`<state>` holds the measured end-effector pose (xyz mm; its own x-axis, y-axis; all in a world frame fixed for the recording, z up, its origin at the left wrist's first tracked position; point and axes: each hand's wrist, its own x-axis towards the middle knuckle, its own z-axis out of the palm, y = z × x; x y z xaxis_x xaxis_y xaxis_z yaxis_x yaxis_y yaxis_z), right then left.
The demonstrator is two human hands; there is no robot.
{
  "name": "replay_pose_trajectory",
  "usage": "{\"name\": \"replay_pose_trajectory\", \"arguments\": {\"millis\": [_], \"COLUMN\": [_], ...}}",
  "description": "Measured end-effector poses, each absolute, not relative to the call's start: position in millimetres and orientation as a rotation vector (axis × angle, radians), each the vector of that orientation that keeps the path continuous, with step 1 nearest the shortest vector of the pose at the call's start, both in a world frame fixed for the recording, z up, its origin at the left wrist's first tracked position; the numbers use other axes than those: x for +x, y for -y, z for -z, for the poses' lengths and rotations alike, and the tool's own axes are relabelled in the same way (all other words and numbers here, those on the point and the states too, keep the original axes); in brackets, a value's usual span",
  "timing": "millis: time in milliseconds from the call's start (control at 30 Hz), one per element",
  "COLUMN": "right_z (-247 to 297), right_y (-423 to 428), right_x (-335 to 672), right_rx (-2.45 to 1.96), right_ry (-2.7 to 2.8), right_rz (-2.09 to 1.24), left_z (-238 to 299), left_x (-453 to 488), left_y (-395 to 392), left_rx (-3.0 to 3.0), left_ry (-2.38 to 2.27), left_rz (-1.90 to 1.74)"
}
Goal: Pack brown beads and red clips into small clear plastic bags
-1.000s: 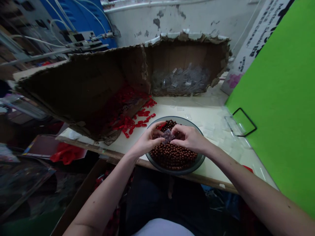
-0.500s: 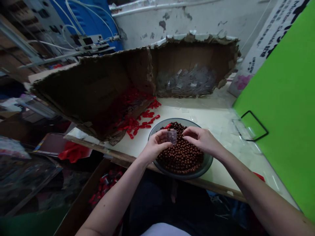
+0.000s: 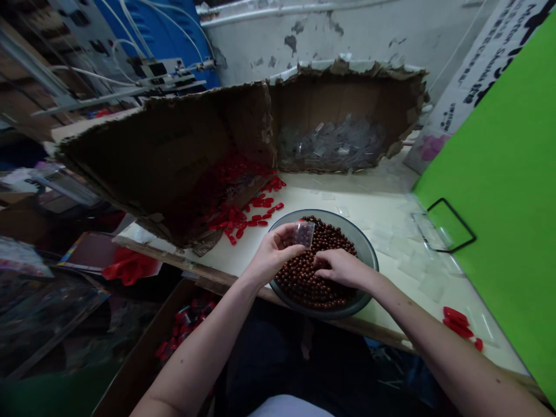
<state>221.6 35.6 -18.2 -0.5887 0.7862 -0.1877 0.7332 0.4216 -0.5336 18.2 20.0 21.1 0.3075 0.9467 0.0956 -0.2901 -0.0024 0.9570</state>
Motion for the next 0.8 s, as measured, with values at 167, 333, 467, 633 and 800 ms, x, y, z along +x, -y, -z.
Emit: {"name": "replay_pose_trajectory", "arguments": {"millis": [167, 333, 467, 633, 800], "right_z": [5, -10, -4, 14, 21], "right_y": [-44, -71, -98, -115, -119], "right_x": [219, 201, 185, 170, 164], "right_rx": [-1.411, -1.46, -1.524, -1.377, -1.2], "right_ry": [2.533, 2.346, 2.229, 2.319, 2.458], "right_rz": [-0.782, -0.608, -0.48, -0.42, -0.401], "left_z": [-26, -24, -20, -20, -18], "left_x": [20, 0, -33, -50, -36], "left_y": [-19, -23, -29, -26, -20], "left_rx": [1.142, 1.098, 1.075, 0.983, 0.914], "left_ry": [-0.735, -0.807, -0.906, -0.899, -0.851], "left_rz": [-1.138, -1.262, -1.426, -1.451, -1.383]}}
